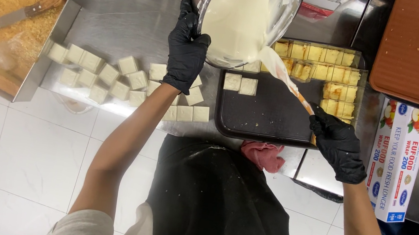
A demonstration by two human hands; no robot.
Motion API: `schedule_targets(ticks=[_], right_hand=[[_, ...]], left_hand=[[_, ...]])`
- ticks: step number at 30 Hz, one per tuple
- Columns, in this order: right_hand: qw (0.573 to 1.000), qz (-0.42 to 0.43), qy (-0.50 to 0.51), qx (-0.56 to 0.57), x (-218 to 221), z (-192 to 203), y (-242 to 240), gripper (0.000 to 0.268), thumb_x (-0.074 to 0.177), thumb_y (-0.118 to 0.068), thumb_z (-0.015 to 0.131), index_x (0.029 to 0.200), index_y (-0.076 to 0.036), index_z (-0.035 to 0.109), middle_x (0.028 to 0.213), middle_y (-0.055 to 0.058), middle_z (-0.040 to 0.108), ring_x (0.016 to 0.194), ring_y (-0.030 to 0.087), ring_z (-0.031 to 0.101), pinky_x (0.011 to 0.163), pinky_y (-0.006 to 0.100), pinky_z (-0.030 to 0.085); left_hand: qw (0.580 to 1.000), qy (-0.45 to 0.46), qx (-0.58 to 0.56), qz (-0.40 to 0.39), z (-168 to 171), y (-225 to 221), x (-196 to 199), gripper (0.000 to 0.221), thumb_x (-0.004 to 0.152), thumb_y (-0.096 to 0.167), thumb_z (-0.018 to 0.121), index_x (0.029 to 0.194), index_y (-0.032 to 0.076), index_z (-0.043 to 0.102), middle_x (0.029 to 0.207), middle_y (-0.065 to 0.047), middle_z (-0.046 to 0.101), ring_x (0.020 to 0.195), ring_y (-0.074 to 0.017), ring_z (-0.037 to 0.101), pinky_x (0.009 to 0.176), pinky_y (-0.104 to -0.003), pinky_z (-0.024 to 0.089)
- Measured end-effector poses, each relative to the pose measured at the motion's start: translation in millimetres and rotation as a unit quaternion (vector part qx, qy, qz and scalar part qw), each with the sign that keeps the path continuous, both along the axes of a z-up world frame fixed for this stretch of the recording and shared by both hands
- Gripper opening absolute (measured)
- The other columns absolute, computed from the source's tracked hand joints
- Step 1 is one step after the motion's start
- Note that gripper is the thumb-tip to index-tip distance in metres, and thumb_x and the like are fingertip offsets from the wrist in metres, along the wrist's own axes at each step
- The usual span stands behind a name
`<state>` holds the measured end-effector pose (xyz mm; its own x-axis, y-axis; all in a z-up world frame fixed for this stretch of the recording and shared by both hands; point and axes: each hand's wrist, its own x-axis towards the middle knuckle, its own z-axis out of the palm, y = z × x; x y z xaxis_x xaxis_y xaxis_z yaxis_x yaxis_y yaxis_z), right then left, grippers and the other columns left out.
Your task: Filling small plastic cups containing cake cubes with a white cream mixture using a spatula.
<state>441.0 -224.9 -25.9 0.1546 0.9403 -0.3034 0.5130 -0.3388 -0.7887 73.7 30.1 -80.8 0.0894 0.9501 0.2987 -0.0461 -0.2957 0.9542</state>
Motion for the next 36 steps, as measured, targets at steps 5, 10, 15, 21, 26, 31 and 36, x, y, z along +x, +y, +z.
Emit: schedule_targets(ticks=[5,10,15,21,26,31,36], right_hand=[[1.000,-0.005,-0.010,-0.014,-8,24,12,0.040,0.097,-0.012,0.069,0.135,-0.005,0.066,0.103,0.009,0.076,0.090,0.013,0.068,0.080,0.027,0.055],[0.999,0.016,-0.044,-0.010,2,17,14,0.040,0.096,-0.011,0.069,0.136,-0.005,0.066,0.102,0.010,0.076,0.089,0.013,0.070,0.079,0.028,0.056],[0.997,-0.010,0.079,0.013,27,-15,9,0.032,0.097,-0.002,0.067,0.129,-0.001,0.069,0.114,0.011,0.076,0.098,0.013,0.071,0.088,0.028,0.058],[0.988,-0.055,0.137,-0.037,38,-19,16,0.043,0.092,0.004,0.065,0.135,-0.001,0.065,0.110,0.008,0.076,0.095,0.012,0.070,0.085,0.026,0.058],[0.985,-0.061,0.153,-0.051,40,-6,19,0.040,0.097,0.001,0.063,0.136,-0.003,0.066,0.099,0.005,0.074,0.084,0.010,0.062,0.071,0.025,0.051],[0.985,-0.057,0.153,-0.056,49,-5,26,0.040,0.096,0.000,0.063,0.135,-0.006,0.067,0.095,0.001,0.073,0.081,0.007,0.060,0.067,0.024,0.048],[0.994,-0.025,0.092,-0.054,57,-8,29,0.042,0.091,0.001,0.064,0.132,-0.007,0.068,0.095,-0.001,0.075,0.083,0.003,0.065,0.071,0.020,0.052]], left_hand=[[1.000,0.010,0.003,0.000,4,-1,1,0.076,0.093,-0.022,0.058,0.160,0.009,0.040,0.175,-0.007,0.023,0.159,-0.0198,0.036,0.109,-0.026,0.053],[1.000,-0.008,-0.026,0.008,5,0,0,0.078,0.091,-0.021,0.058,0.161,0.008,0.038,0.174,-0.008,0.025,0.153,-0.0178,0.043,0.093,-0.021,0.055],[0.999,-0.009,-0.033,0.025,8,1,-3,0.076,0.091,-0.023,0.058,0.159,0.007,0.041,0.172,-0.008,0.028,0.149,-0.0131,0.047,0.083,-0.020,0.054],[0.994,-0.043,-0.093,0.026,31,-4,-3,0.079,0.087,-0.023,0.056,0.159,0.007,0.042,0.170,-0.006,0.038,0.090,-0.0043,0.052,0.069,-0.020,0.048],[0.997,-0.035,-0.063,0.027,32,-8,-2,0.080,0.090,-0.023,0.057,0.162,0.008,0.038,0.171,-0.005,0.037,0.123,-0.0049,0.061,0.081,-0.020,0.052],[0.997,-0.038,-0.064,0.034,33,-12,1,0.081,0.089,-0.023,0.055,0.163,0.008,0.039,0.171,-0.005,0.038,0.117,-0.0049,0.059,0.078,-0.020,0.050],[0.996,-0.057,-0.067,0.033,33,-18,3,0.083,0.088,-0.024,0.055,0.161,0.010,0.037,0.171,-0.004,0.033,0.119,-0.0058,0.064,0.072,-0.020,0.051]])
